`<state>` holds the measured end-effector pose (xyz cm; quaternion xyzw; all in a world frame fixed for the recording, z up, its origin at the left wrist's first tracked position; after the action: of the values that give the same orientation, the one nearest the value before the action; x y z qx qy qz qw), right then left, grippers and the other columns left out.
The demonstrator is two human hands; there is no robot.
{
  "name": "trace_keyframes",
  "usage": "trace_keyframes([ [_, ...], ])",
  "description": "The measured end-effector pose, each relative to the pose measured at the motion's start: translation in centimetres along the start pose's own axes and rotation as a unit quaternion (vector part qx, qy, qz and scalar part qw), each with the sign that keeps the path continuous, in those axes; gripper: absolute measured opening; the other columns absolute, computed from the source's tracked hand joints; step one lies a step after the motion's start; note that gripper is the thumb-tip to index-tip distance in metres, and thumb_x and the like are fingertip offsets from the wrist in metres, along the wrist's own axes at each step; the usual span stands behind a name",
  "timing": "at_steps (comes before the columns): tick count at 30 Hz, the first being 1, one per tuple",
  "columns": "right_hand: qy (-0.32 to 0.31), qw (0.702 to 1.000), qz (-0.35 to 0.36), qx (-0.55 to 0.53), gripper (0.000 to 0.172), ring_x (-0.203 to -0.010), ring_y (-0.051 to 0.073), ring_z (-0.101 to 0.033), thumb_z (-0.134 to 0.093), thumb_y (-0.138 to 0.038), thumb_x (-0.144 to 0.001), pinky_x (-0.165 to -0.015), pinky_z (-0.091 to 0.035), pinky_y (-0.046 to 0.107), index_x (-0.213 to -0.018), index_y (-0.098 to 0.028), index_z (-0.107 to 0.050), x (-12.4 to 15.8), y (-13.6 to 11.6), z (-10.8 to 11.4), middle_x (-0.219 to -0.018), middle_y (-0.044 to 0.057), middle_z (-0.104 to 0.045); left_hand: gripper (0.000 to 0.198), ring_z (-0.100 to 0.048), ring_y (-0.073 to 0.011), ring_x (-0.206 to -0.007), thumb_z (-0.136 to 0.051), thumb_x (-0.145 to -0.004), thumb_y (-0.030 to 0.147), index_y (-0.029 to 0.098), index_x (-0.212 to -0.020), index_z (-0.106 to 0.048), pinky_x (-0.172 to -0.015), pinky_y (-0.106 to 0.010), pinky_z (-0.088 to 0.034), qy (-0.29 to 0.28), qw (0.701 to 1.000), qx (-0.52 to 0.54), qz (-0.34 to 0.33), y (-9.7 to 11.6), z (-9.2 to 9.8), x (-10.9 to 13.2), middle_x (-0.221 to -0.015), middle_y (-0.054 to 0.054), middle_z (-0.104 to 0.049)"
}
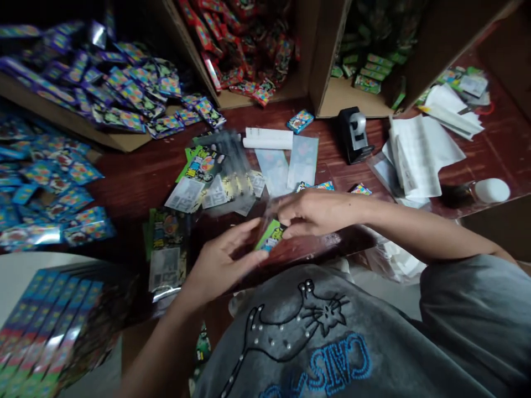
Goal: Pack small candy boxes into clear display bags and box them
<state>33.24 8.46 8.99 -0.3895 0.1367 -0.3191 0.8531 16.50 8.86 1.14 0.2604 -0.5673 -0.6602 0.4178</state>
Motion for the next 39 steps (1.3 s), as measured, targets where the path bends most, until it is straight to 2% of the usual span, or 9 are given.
trace_keyframes([
  [2, -0.020, 1.000, -0.008, -0.004, 0.018, -0.116, 0.021, -0.072, -0.070, -0.019, -0.100, -0.109, -0.054, 0.044, -0.084, -0.024, -0.064, 1.0, 0.1, -0.9, -0.114, 0.004, -0.078, 0.069, -0.081, -0.0320, -0.115, -0.094, -0.075, 0.033, 0.027, -0.141, -0.073, -0.096, -0.046, -0.070, -0.100, 0.995, 0.029, 0.009, 0.4, -2.5, 0.0, -0.133, -0.014, -0.079],
  [5, 0.026, 1.000, -0.015, -0.001, 0.012, -0.137, 0.024, -0.067, -0.064, -0.024, -0.106, -0.128, -0.039, 0.059, -0.094, -0.023, -0.065, 2.2, 0.6, -1.5, -0.124, 0.007, -0.078, 0.043, -0.083, -0.0287, -0.101, -0.087, -0.082, 0.033, 0.022, -0.123, -0.079, -0.087, -0.042, -0.071, -0.113, 0.993, 0.015, 0.017, 0.8, -4.1, -0.4, -0.116, -0.013, -0.084],
  [10, 0.342, 0.932, -0.111, -0.047, 0.041, -0.150, 0.028, -0.056, -0.064, -0.046, -0.106, -0.129, -0.038, 0.055, -0.137, -0.020, -0.058, 5.5, 2.9, -1.2, -0.147, 0.018, -0.067, 0.028, -0.082, -0.0251, -0.085, -0.087, -0.084, 0.043, 0.023, -0.104, -0.083, -0.075, -0.037, -0.070, 0.103, 0.994, -0.019, 0.035, -0.6, -1.5, -1.1, -0.102, -0.006, -0.086],
  [12, 0.394, 0.896, -0.162, -0.123, 0.058, -0.137, 0.028, -0.065, -0.064, -0.057, -0.103, -0.118, -0.050, 0.047, -0.144, -0.017, -0.053, 6.4, 4.2, -3.2, -0.144, 0.020, -0.068, 0.032, -0.081, -0.0235, -0.087, -0.090, -0.081, 0.042, 0.024, -0.107, -0.082, -0.077, -0.036, -0.070, 0.166, 0.985, 0.025, 0.037, -1.4, -1.5, -1.1, -0.106, -0.005, -0.085],
  [15, 0.370, 0.880, -0.227, -0.192, 0.051, -0.104, 0.023, -0.075, -0.054, -0.061, -0.107, -0.092, -0.057, 0.037, -0.132, -0.017, -0.058, 6.1, 5.5, -6.2, -0.118, 0.014, -0.077, 0.039, -0.080, -0.0197, -0.084, -0.094, -0.075, 0.040, 0.022, -0.106, -0.079, -0.077, -0.032, -0.067, 0.179, 0.979, 0.082, 0.048, -2.5, -3.5, -1.8, -0.105, -0.004, -0.085],
  [19, 0.372, 0.878, -0.283, -0.104, 0.034, -0.087, 0.020, -0.070, -0.056, -0.053, -0.108, -0.080, -0.050, 0.032, -0.108, -0.019, -0.064, 6.1, 6.0, -6.1, -0.096, 0.007, -0.075, 0.047, -0.077, -0.0179, -0.084, -0.097, -0.069, 0.040, 0.019, -0.107, -0.077, -0.077, -0.029, -0.063, 0.160, 0.977, 0.119, 0.072, -3.4, -6.0, -2.0, -0.105, -0.004, -0.084],
  [25, 0.372, 0.882, -0.277, -0.081, 0.031, -0.085, 0.018, -0.071, -0.051, -0.042, -0.112, -0.078, -0.050, 0.030, -0.116, -0.018, -0.070, 7.5, 6.7, -6.1, -0.097, 0.006, -0.077, 0.053, -0.078, -0.0249, -0.093, -0.095, -0.073, 0.048, 0.018, -0.114, -0.079, -0.087, -0.037, -0.065, -0.027, 0.975, 0.122, 0.184, -6.1, -8.0, 1.3, -0.107, -0.009, -0.084],
  [35, 0.144, 0.914, -0.268, -0.268, 0.030, -0.075, 0.018, -0.073, -0.064, -0.043, -0.104, -0.068, -0.050, 0.029, -0.115, -0.017, -0.074, 6.3, 6.3, -14.0, -0.082, 0.003, -0.079, 0.040, -0.073, -0.0208, -0.078, -0.089, -0.072, 0.049, 0.018, -0.098, -0.082, -0.071, -0.031, -0.060, 0.248, 0.954, -0.024, 0.166, -6.8, -4.4, 1.4, -0.094, -0.003, -0.083],
  [39, 0.222, 0.928, -0.224, -0.200, 0.062, -0.103, 0.025, -0.079, -0.067, -0.050, -0.103, -0.092, -0.061, 0.037, -0.152, -0.014, -0.059, 9.4, 7.0, -9.8, -0.118, 0.013, -0.082, 0.042, -0.077, -0.0255, -0.090, -0.081, -0.081, 0.054, 0.018, -0.104, -0.081, -0.083, -0.038, -0.062, 0.252, 0.950, -0.110, 0.144, -6.6, -3.0, 0.4, -0.100, -0.006, -0.083],
])
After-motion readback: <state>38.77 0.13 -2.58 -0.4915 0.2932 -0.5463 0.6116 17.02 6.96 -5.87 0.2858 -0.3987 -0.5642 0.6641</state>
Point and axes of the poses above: each hand's wrist, its own x-axis away from the middle knuckle, its own z-axis out of the back of the hand, y = z × x, the point moved 9 cm from there along -x, towards the middle knuckle
